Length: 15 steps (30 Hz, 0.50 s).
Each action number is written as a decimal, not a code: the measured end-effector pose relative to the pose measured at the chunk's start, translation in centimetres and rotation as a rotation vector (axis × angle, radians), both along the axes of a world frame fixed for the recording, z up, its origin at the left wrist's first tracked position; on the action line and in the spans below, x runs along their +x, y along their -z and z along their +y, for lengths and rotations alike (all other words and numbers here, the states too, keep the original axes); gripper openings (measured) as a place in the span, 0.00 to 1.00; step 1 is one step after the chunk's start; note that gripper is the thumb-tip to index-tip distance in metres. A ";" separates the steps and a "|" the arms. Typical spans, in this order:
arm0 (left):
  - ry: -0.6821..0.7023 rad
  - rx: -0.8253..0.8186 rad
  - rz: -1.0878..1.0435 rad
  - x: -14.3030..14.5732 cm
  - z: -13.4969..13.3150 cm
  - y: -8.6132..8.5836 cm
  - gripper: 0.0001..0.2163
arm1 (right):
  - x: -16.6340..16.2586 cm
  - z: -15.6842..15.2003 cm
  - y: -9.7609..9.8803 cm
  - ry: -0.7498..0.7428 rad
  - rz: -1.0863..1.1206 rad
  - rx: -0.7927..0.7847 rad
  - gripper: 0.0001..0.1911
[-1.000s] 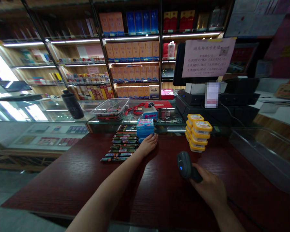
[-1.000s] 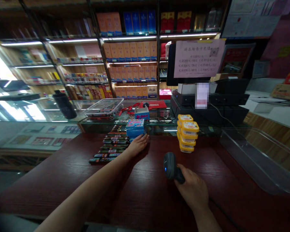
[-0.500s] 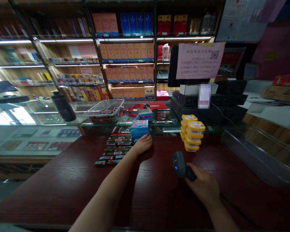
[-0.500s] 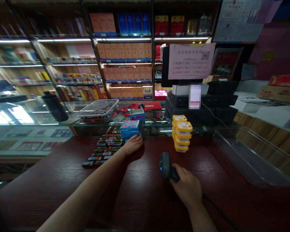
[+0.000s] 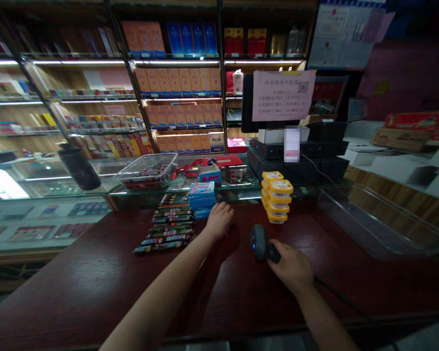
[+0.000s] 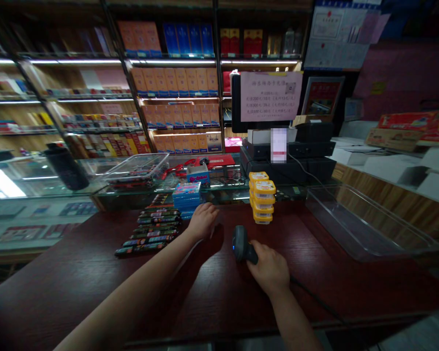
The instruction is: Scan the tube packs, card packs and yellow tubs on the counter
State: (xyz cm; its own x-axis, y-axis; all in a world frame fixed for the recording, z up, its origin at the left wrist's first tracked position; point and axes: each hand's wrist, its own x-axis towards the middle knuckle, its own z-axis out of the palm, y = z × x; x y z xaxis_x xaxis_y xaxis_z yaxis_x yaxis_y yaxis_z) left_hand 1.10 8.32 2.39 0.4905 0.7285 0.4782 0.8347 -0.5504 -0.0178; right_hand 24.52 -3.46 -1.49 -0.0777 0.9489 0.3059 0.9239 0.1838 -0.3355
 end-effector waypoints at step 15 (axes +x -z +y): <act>0.170 -0.138 -0.650 11.8 1.8 -4.1 0.22 | 5.1 -2.0 0.7 0.060 -0.038 0.011 0.16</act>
